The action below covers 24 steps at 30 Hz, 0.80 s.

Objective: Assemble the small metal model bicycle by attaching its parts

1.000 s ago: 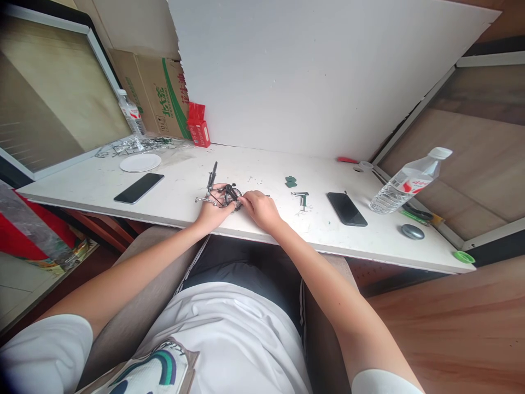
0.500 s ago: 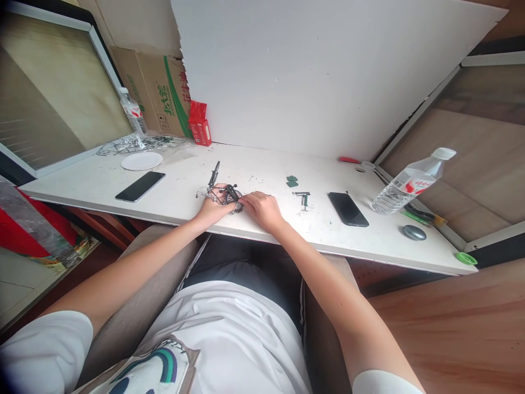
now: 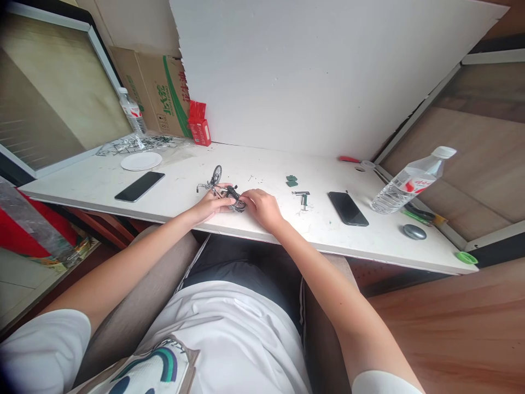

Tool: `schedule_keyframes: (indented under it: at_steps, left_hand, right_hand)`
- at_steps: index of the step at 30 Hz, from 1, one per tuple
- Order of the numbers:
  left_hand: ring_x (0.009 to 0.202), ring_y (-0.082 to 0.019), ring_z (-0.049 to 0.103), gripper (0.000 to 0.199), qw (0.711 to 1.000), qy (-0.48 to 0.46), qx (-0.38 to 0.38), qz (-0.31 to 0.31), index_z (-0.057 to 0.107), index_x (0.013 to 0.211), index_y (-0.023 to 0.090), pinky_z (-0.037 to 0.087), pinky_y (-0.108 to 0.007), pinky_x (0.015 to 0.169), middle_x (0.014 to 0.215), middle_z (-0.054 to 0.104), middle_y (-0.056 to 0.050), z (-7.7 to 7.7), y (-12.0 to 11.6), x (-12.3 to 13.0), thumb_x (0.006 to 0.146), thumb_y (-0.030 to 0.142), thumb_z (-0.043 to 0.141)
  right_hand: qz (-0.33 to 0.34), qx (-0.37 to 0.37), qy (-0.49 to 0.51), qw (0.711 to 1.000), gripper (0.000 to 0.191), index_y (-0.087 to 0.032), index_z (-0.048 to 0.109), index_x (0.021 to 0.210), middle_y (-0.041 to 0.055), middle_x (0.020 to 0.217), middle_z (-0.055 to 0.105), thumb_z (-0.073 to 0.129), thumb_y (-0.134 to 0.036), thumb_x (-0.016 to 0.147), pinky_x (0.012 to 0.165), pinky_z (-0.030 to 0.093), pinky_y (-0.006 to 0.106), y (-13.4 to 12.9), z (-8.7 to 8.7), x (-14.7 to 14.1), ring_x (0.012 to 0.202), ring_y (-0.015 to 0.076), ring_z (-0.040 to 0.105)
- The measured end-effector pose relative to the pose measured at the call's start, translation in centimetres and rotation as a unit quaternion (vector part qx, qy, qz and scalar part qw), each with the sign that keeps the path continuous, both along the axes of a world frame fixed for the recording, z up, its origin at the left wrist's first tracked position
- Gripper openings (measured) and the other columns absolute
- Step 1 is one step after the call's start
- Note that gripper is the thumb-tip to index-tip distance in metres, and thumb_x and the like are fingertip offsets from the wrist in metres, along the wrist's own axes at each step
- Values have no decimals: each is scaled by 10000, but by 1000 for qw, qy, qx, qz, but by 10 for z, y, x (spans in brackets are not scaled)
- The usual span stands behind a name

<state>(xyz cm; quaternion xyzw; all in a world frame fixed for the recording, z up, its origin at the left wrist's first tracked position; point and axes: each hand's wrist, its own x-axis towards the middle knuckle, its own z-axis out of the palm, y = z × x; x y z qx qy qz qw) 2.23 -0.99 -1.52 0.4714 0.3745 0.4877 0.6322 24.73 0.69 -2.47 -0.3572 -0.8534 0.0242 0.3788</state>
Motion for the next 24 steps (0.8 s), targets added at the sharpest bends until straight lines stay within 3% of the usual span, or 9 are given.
schedule_keyframes:
  at_steps: [6, 9, 16, 24]
  left_hand:
    - [1114, -244, 797, 703, 992, -61, -27, -107, 559, 1321, 216, 501, -574, 1227, 1086, 797, -43, 6, 5, -18, 728, 126, 926]
    - [1137, -250, 805, 887, 990, 3, -2, -141, 533, 1461, 237, 486, -572, 1245, 1146, 813, -73, 2, 9, -26, 706, 85, 973]
    - [1066, -290, 836, 814, 995, 43, 33, -86, 593, 1430, 163, 584, -556, 1163, 1136, 830, -125, -12, 18, -20, 753, 291, 1027]
    - [983, -236, 827, 567, 997, 58, 50, -5, 658, 1294, 142, 632, -498, 1098, 1046, 825, -86, -9, 16, -13, 820, 231, 956]
  right_hand:
    - [-4, -56, 37, 998, 223, -226, 776, 1091, 50, 1021, 852, 598, -356, 1130, 739, 544, 334, 0, 1, 1, 804, 224, 763]
    - [16, -87, 73, 993, 225, -234, 780, 1091, 48, 1044, 857, 598, -362, 1121, 751, 564, 333, 1, 0, 3, 816, 222, 772]
    - [52, -134, 100, 985, 238, -243, 789, 1079, 44, 1007, 862, 602, -389, 1109, 793, 601, 336, 0, 2, 1, 898, 234, 813]
    - [74, -161, 119, 977, 252, -235, 789, 1113, 54, 994, 871, 609, -411, 1109, 818, 646, 357, -4, 3, 0, 938, 250, 840]
